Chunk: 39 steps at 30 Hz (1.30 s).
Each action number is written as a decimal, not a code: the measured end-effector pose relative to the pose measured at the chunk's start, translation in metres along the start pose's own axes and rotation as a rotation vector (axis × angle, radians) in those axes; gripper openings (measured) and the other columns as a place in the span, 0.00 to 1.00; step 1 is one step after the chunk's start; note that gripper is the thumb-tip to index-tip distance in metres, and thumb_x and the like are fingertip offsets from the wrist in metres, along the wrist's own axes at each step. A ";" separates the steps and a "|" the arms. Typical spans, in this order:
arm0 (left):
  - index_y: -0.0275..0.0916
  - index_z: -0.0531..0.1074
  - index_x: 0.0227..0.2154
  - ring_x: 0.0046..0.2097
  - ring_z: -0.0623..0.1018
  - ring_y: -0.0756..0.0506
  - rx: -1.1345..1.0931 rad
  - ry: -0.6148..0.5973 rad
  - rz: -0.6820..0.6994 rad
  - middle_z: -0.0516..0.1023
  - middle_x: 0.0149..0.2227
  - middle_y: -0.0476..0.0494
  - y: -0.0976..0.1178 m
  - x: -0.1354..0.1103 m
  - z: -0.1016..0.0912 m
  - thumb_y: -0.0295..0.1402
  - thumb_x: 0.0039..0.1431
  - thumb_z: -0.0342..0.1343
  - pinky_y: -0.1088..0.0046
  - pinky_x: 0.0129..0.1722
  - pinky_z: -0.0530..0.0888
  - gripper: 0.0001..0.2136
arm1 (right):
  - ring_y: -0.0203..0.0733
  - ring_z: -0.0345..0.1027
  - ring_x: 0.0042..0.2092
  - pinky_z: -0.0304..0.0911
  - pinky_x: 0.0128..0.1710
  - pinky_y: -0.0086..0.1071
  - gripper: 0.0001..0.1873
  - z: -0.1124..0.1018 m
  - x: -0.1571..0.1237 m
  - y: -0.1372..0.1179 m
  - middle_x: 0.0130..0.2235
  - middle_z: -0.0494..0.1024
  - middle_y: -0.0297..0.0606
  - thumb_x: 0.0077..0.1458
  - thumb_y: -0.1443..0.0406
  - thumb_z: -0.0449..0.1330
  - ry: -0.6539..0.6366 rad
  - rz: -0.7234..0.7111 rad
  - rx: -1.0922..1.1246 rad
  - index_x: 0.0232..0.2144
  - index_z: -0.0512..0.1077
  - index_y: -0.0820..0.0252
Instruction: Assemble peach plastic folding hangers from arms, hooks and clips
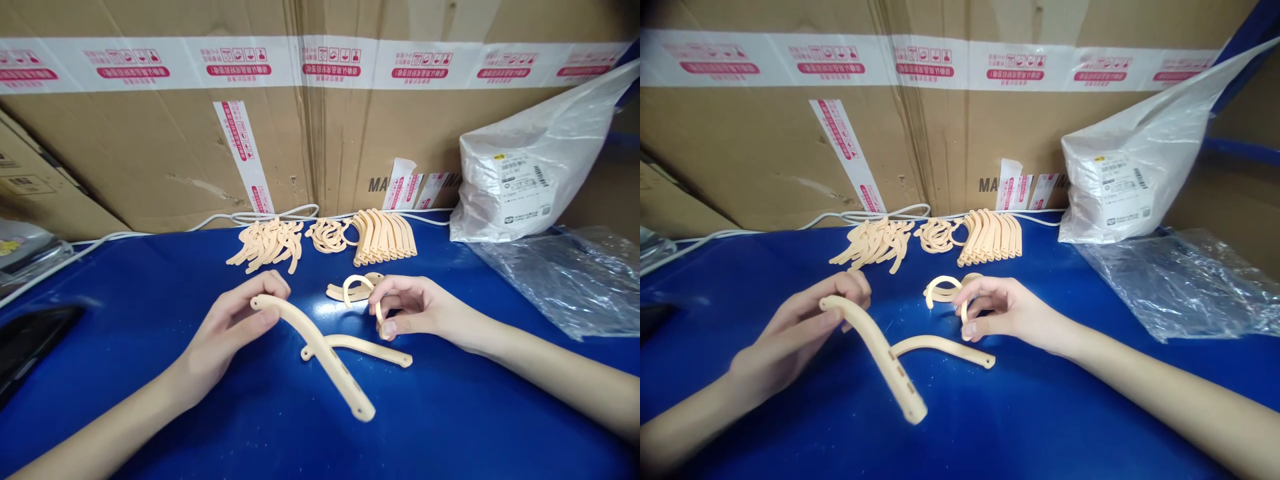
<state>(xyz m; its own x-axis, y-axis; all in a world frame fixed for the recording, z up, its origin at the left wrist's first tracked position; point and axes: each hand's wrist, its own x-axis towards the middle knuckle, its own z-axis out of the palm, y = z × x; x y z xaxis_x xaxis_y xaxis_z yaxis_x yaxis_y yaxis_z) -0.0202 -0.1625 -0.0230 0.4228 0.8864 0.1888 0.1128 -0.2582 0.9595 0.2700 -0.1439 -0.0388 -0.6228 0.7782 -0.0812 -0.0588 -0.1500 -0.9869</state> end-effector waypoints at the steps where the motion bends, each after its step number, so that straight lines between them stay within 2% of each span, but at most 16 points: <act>1: 0.40 0.66 0.30 0.33 0.63 0.49 -0.049 0.025 -0.006 0.61 0.31 0.48 0.000 0.001 0.000 0.38 0.61 0.52 0.72 0.31 0.62 0.08 | 0.29 0.71 0.31 0.69 0.32 0.25 0.11 0.000 0.000 0.000 0.31 0.75 0.30 0.46 0.72 0.68 0.007 0.004 0.000 0.34 0.73 0.61; 5: 0.40 0.70 0.29 0.34 0.65 0.48 -0.204 0.098 -0.063 0.65 0.34 0.46 0.005 0.006 0.000 0.33 0.58 0.53 0.71 0.32 0.66 0.04 | 0.31 0.73 0.32 0.70 0.34 0.26 0.09 0.002 -0.002 -0.001 0.32 0.77 0.32 0.47 0.70 0.68 0.024 0.015 0.004 0.32 0.73 0.62; 9: 0.38 0.72 0.31 0.35 0.67 0.47 -0.239 0.087 -0.123 0.67 0.35 0.43 0.010 0.007 0.000 0.34 0.58 0.51 0.71 0.32 0.69 0.07 | 0.30 0.74 0.34 0.69 0.36 0.25 0.07 0.002 -0.004 0.000 0.32 0.78 0.32 0.48 0.70 0.67 0.039 0.012 0.022 0.31 0.73 0.61; 13: 0.38 0.68 0.30 0.27 0.66 0.50 -0.248 -0.004 -0.146 0.65 0.26 0.47 0.012 0.007 0.000 0.36 0.62 0.47 0.75 0.24 0.66 0.09 | 0.31 0.74 0.33 0.69 0.35 0.26 0.06 0.001 -0.005 0.000 0.32 0.79 0.33 0.48 0.69 0.68 0.053 0.030 0.021 0.31 0.75 0.60; 16: 0.40 0.65 0.32 0.19 0.55 0.53 -0.223 -0.092 -0.173 0.55 0.18 0.54 0.013 0.005 0.002 0.40 0.66 0.42 0.76 0.17 0.57 0.12 | 0.32 0.74 0.33 0.70 0.36 0.28 0.04 0.001 -0.006 0.000 0.33 0.78 0.33 0.48 0.67 0.68 0.067 0.014 -0.026 0.29 0.77 0.59; 18: 0.40 0.65 0.33 0.19 0.51 0.53 -0.073 -0.103 -0.150 0.53 0.19 0.56 0.013 0.003 0.005 0.42 0.67 0.40 0.77 0.17 0.52 0.14 | 0.33 0.74 0.33 0.70 0.37 0.29 0.02 0.001 -0.007 -0.001 0.34 0.78 0.34 0.48 0.67 0.68 0.079 0.006 -0.059 0.28 0.79 0.59; 22: 0.40 0.66 0.34 0.21 0.56 0.53 0.414 -0.085 -0.003 0.54 0.20 0.56 0.013 -0.002 0.013 0.40 0.68 0.40 0.76 0.21 0.55 0.13 | 0.32 0.74 0.31 0.71 0.35 0.28 0.04 0.002 -0.006 -0.003 0.31 0.78 0.33 0.48 0.67 0.68 0.064 0.035 -0.027 0.30 0.78 0.59; 25: 0.42 0.65 0.37 0.19 0.56 0.54 0.675 -0.115 0.100 0.55 0.19 0.59 0.010 -0.005 0.017 0.40 0.65 0.46 0.77 0.21 0.55 0.08 | 0.32 0.73 0.29 0.72 0.31 0.27 0.06 0.003 -0.004 -0.003 0.29 0.78 0.32 0.49 0.66 0.68 0.051 0.060 0.023 0.32 0.77 0.60; 28: 0.43 0.63 0.40 0.18 0.59 0.53 0.861 -0.136 0.185 0.57 0.18 0.60 0.005 -0.006 0.018 0.43 0.60 0.53 0.78 0.20 0.55 0.11 | 0.33 0.74 0.32 0.73 0.31 0.27 0.07 0.002 -0.002 -0.003 0.31 0.78 0.33 0.49 0.66 0.67 0.046 0.066 0.026 0.34 0.76 0.61; 34: 0.42 0.62 0.35 0.19 0.68 0.49 1.146 -0.280 0.197 0.68 0.19 0.55 -0.005 -0.006 0.017 0.40 0.59 0.49 0.75 0.20 0.52 0.08 | 0.35 0.75 0.34 0.73 0.32 0.28 0.07 0.002 -0.002 0.000 0.34 0.78 0.34 0.51 0.66 0.66 0.021 0.050 0.000 0.34 0.76 0.61; 39: 0.42 0.65 0.35 0.18 0.68 0.50 1.103 -0.314 0.186 0.70 0.19 0.55 -0.007 -0.008 0.024 0.35 0.59 0.47 0.75 0.20 0.50 0.05 | 0.34 0.75 0.34 0.72 0.33 0.27 0.07 0.007 0.001 -0.002 0.34 0.78 0.34 0.52 0.65 0.66 0.033 0.066 -0.044 0.34 0.76 0.61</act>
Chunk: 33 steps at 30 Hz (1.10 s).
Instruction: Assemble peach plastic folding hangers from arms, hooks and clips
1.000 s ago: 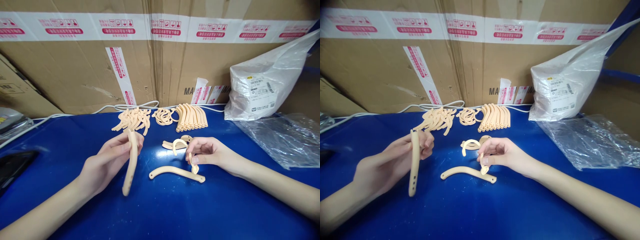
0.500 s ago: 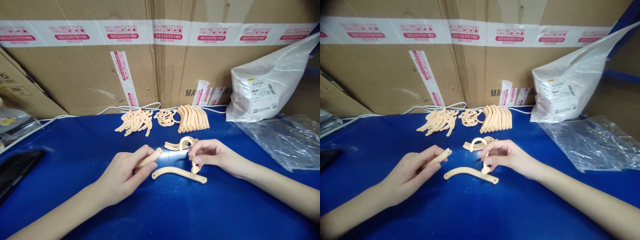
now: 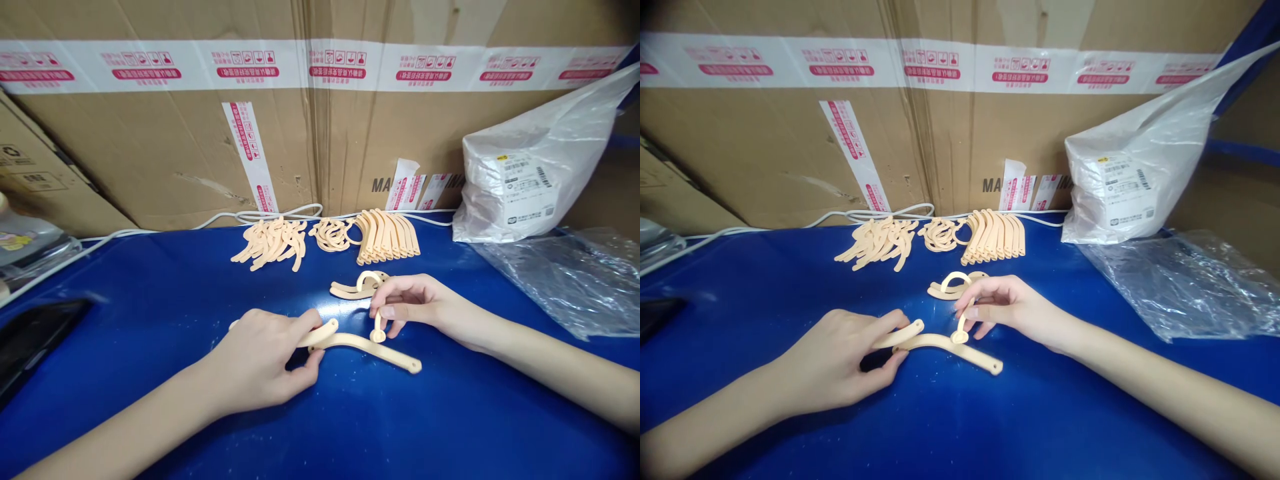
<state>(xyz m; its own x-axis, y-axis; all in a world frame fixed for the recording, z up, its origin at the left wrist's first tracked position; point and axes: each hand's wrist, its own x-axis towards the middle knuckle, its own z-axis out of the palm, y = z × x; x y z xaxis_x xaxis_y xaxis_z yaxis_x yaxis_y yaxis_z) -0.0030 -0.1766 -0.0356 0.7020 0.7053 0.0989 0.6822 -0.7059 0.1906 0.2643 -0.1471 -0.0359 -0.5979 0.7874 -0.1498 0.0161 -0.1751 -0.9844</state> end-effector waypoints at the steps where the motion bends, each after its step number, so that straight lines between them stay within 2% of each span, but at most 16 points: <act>1: 0.42 0.65 0.35 0.18 0.69 0.50 -0.022 -0.011 -0.008 0.70 0.19 0.55 0.002 0.001 0.000 0.35 0.60 0.47 0.75 0.20 0.51 0.05 | 0.34 0.74 0.34 0.72 0.32 0.27 0.07 0.002 0.001 -0.001 0.33 0.77 0.35 0.52 0.65 0.65 -0.005 0.010 -0.013 0.34 0.76 0.61; 4: 0.42 0.65 0.35 0.19 0.69 0.49 -0.059 -0.057 -0.040 0.70 0.19 0.55 0.009 0.003 -0.005 0.37 0.61 0.48 0.75 0.20 0.52 0.06 | 0.33 0.74 0.34 0.70 0.32 0.26 0.06 0.007 0.003 -0.004 0.33 0.76 0.34 0.52 0.64 0.65 0.002 0.034 -0.049 0.33 0.77 0.61; 7: 0.43 0.65 0.41 0.19 0.69 0.48 -0.112 -0.096 -0.080 0.67 0.17 0.57 0.015 0.007 -0.014 0.45 0.61 0.50 0.76 0.20 0.54 0.12 | 0.33 0.71 0.33 0.69 0.31 0.26 0.07 0.013 0.005 -0.006 0.33 0.76 0.34 0.52 0.63 0.65 0.068 0.036 -0.060 0.33 0.76 0.61; 9: 0.44 0.63 0.44 0.18 0.68 0.49 -0.196 -0.098 -0.106 0.65 0.17 0.59 0.016 0.009 -0.018 0.45 0.62 0.48 0.76 0.20 0.55 0.14 | 0.32 0.70 0.31 0.68 0.31 0.26 0.08 0.016 0.006 -0.005 0.32 0.76 0.34 0.52 0.62 0.65 0.092 0.019 -0.053 0.33 0.76 0.61; 11: 0.44 0.60 0.45 0.18 0.68 0.50 -0.271 -0.057 -0.131 0.64 0.18 0.59 0.016 0.010 -0.018 0.41 0.65 0.44 0.76 0.21 0.57 0.10 | 0.31 0.69 0.30 0.67 0.30 0.27 0.08 0.019 0.008 -0.003 0.31 0.76 0.34 0.52 0.63 0.65 0.098 -0.017 -0.041 0.33 0.75 0.61; 14: 0.43 0.57 0.44 0.20 0.69 0.50 -0.266 0.049 -0.139 0.67 0.21 0.58 0.015 0.011 -0.011 0.37 0.66 0.41 0.76 0.22 0.60 0.07 | 0.31 0.70 0.28 0.67 0.31 0.27 0.07 0.019 0.010 0.001 0.29 0.77 0.33 0.52 0.63 0.64 0.101 -0.067 -0.027 0.33 0.75 0.61; 21: 0.42 0.58 0.44 0.24 0.72 0.50 -0.155 0.251 -0.004 0.73 0.28 0.54 0.007 0.013 0.005 0.33 0.66 0.43 0.76 0.24 0.64 0.06 | 0.31 0.73 0.32 0.68 0.35 0.26 0.07 0.013 0.009 0.007 0.33 0.80 0.33 0.52 0.65 0.65 0.068 -0.114 0.028 0.35 0.76 0.60; 24: 0.42 0.60 0.45 0.31 0.75 0.49 -0.207 0.235 0.032 0.75 0.34 0.50 0.003 0.014 0.006 0.32 0.66 0.44 0.75 0.29 0.67 0.06 | 0.31 0.74 0.33 0.69 0.35 0.26 0.10 0.011 0.009 0.010 0.34 0.81 0.34 0.51 0.65 0.66 0.049 -0.107 0.067 0.38 0.77 0.60; 27: 0.41 0.62 0.45 0.37 0.73 0.47 -0.204 0.213 0.083 0.76 0.40 0.47 0.001 0.014 0.007 0.31 0.67 0.45 0.73 0.33 0.69 0.06 | 0.32 0.75 0.33 0.70 0.35 0.26 0.11 0.010 0.009 0.013 0.34 0.82 0.35 0.50 0.65 0.67 0.056 -0.121 0.078 0.39 0.78 0.59; 33: 0.39 0.66 0.42 0.37 0.69 0.46 -0.222 0.228 0.051 0.76 0.36 0.47 0.002 0.013 0.009 0.31 0.66 0.46 0.71 0.32 0.67 0.06 | 0.33 0.74 0.32 0.69 0.34 0.26 0.11 0.012 0.007 0.014 0.33 0.81 0.35 0.51 0.64 0.67 0.108 -0.138 0.024 0.39 0.78 0.60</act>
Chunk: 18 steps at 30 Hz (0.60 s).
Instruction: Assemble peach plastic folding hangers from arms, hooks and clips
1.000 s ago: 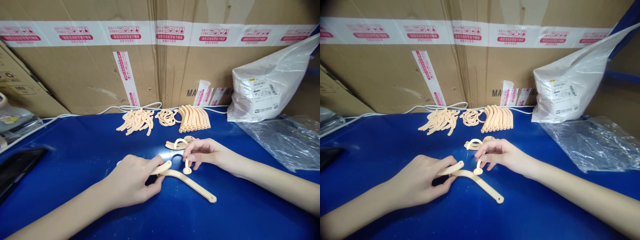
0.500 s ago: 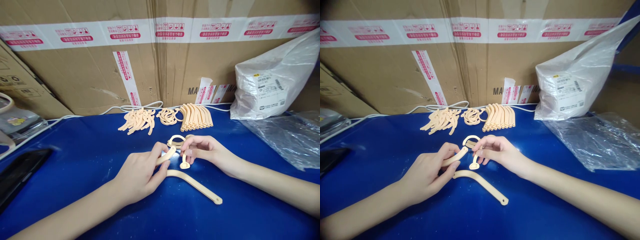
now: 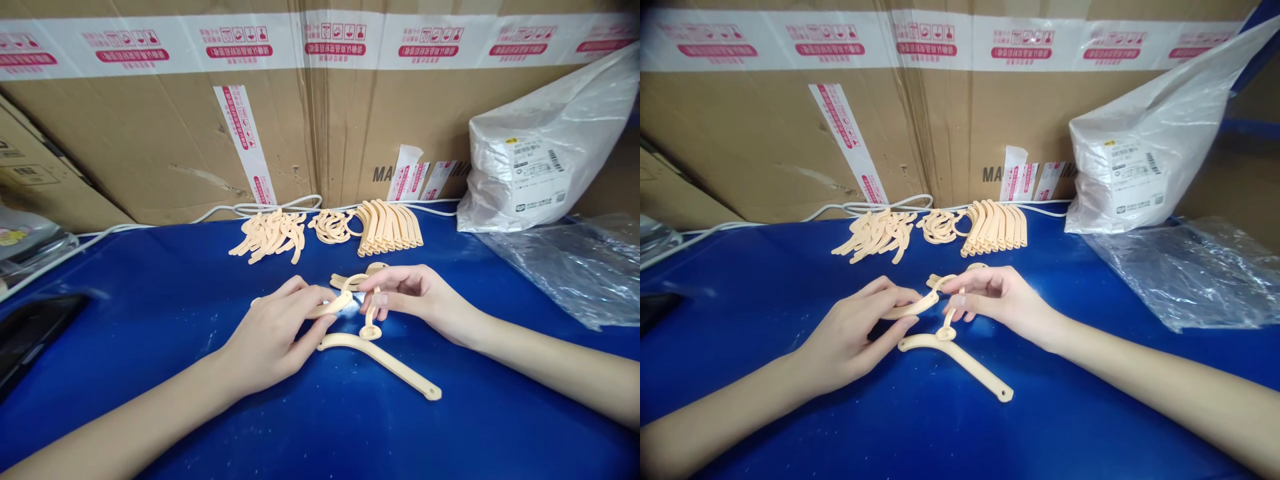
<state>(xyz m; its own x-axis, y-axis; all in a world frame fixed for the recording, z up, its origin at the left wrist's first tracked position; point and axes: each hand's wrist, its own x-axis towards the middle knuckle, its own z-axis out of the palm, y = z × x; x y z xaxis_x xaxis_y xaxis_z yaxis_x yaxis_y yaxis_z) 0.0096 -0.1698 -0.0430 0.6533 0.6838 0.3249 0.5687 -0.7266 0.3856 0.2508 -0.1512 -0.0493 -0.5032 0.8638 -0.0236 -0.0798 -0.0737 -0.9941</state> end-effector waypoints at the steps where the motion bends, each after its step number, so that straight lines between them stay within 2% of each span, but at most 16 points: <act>1: 0.39 0.67 0.42 0.37 0.69 0.46 -0.017 0.009 -0.001 0.76 0.36 0.47 0.000 0.000 0.000 0.31 0.66 0.47 0.71 0.33 0.67 0.06 | 0.33 0.74 0.32 0.69 0.33 0.27 0.11 0.000 0.000 0.000 0.32 0.81 0.35 0.51 0.64 0.67 0.004 -0.001 -0.013 0.38 0.78 0.60; 8: 0.36 0.69 0.43 0.39 0.67 0.47 -0.094 0.061 0.045 0.74 0.35 0.47 -0.005 -0.003 0.004 0.28 0.64 0.50 0.71 0.36 0.67 0.07 | 0.30 0.72 0.32 0.66 0.34 0.24 0.07 0.004 -0.003 -0.005 0.31 0.80 0.33 0.56 0.62 0.63 0.066 -0.055 -0.160 0.34 0.77 0.59; 14: 0.36 0.70 0.43 0.38 0.66 0.47 -0.105 0.034 0.068 0.74 0.35 0.47 -0.007 -0.004 0.003 0.28 0.65 0.48 0.72 0.36 0.66 0.08 | 0.27 0.63 0.26 0.60 0.27 0.22 0.07 0.004 -0.001 -0.003 0.25 0.71 0.27 0.55 0.61 0.63 0.097 -0.056 -0.214 0.31 0.73 0.58; 18: 0.35 0.70 0.44 0.38 0.66 0.48 -0.092 0.033 0.095 0.74 0.35 0.48 -0.007 -0.005 0.002 0.27 0.64 0.49 0.72 0.36 0.65 0.08 | 0.28 0.63 0.28 0.61 0.30 0.24 0.09 0.003 -0.002 -0.002 0.31 0.73 0.30 0.58 0.59 0.61 0.099 -0.065 -0.233 0.32 0.73 0.58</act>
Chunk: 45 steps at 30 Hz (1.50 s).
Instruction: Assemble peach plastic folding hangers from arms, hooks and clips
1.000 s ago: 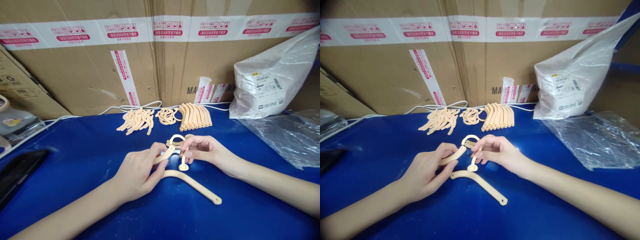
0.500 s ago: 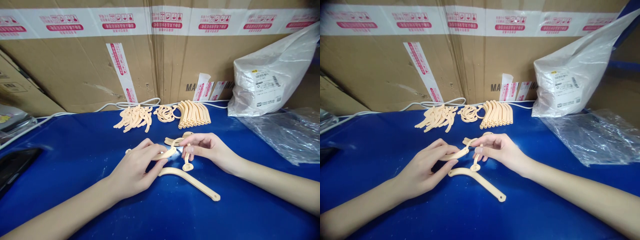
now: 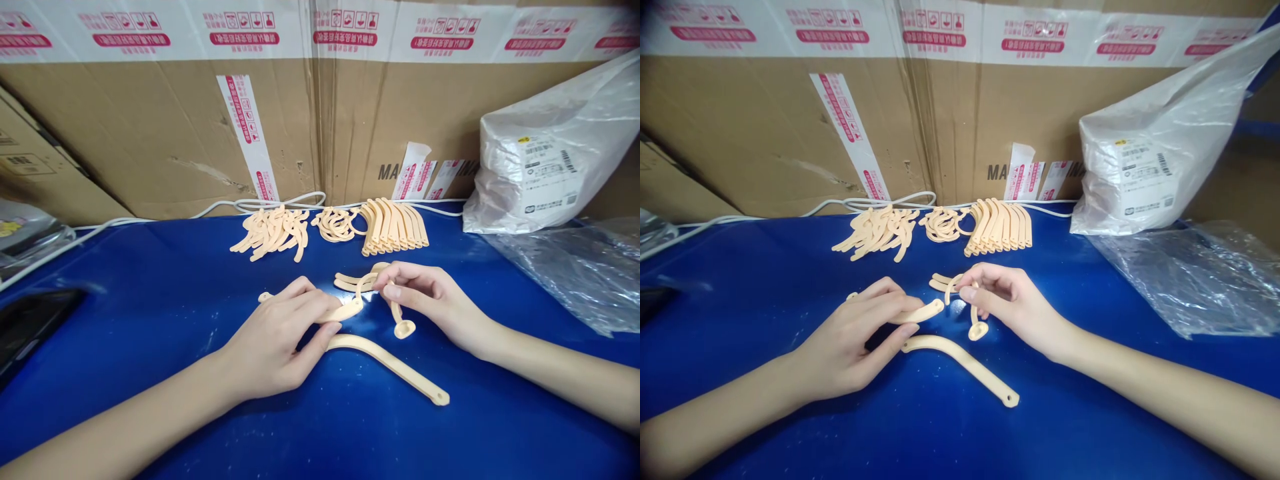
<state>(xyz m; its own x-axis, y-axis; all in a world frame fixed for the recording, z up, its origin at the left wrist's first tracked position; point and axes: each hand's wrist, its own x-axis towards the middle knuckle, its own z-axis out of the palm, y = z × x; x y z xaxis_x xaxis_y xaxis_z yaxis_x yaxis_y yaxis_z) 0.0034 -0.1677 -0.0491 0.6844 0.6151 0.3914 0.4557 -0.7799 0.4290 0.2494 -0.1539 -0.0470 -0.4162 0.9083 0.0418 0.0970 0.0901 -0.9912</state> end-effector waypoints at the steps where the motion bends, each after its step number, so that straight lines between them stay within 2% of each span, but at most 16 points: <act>1: 0.35 0.70 0.44 0.38 0.66 0.48 0.007 0.000 0.015 0.74 0.35 0.48 0.000 0.000 0.000 0.27 0.65 0.48 0.72 0.37 0.65 0.08 | 0.27 0.63 0.28 0.61 0.31 0.25 0.08 0.000 0.000 0.000 0.33 0.73 0.30 0.58 0.59 0.60 -0.001 -0.003 0.003 0.33 0.73 0.57; 9: 0.35 0.69 0.43 0.40 0.67 0.48 0.079 0.003 0.048 0.74 0.36 0.48 -0.002 0.003 -0.001 0.27 0.66 0.47 0.73 0.38 0.65 0.08 | 0.29 0.64 0.29 0.62 0.30 0.24 0.05 -0.001 0.003 0.001 0.29 0.70 0.29 0.55 0.64 0.63 -0.014 -0.017 0.100 0.33 0.70 0.58; 15: 0.36 0.69 0.44 0.40 0.66 0.48 0.071 -0.020 0.046 0.74 0.37 0.49 -0.002 0.004 -0.001 0.27 0.66 0.47 0.73 0.38 0.65 0.08 | 0.30 0.66 0.31 0.62 0.31 0.26 0.07 -0.005 0.003 0.008 0.33 0.75 0.31 0.53 0.62 0.65 0.030 0.000 0.070 0.36 0.76 0.55; 23: 0.37 0.69 0.45 0.40 0.67 0.48 0.054 -0.038 0.032 0.74 0.38 0.49 -0.003 0.002 0.000 0.27 0.66 0.46 0.72 0.37 0.65 0.09 | 0.29 0.65 0.30 0.61 0.30 0.25 0.09 -0.006 0.005 0.011 0.34 0.79 0.31 0.51 0.61 0.67 0.063 0.030 0.081 0.37 0.80 0.49; 39: 0.36 0.68 0.46 0.41 0.69 0.46 0.037 -0.048 0.058 0.76 0.40 0.44 -0.003 0.004 0.001 0.29 0.67 0.45 0.70 0.39 0.70 0.09 | 0.34 0.68 0.32 0.64 0.29 0.28 0.12 -0.005 0.006 0.008 0.34 0.79 0.37 0.51 0.60 0.66 0.032 0.040 0.066 0.38 0.79 0.57; 45: 0.36 0.68 0.46 0.41 0.70 0.47 0.057 -0.071 0.046 0.75 0.39 0.45 -0.003 0.003 0.001 0.27 0.68 0.44 0.72 0.39 0.70 0.10 | 0.32 0.66 0.30 0.63 0.29 0.27 0.10 -0.006 0.007 0.009 0.33 0.79 0.35 0.50 0.61 0.67 0.035 0.037 0.103 0.37 0.80 0.55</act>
<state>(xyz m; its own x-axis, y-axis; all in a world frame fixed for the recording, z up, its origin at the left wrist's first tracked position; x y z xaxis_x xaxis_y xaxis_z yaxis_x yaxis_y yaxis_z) 0.0054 -0.1637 -0.0501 0.7434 0.5700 0.3500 0.4529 -0.8140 0.3638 0.2525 -0.1443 -0.0547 -0.3825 0.9239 0.0073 0.0175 0.0151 -0.9997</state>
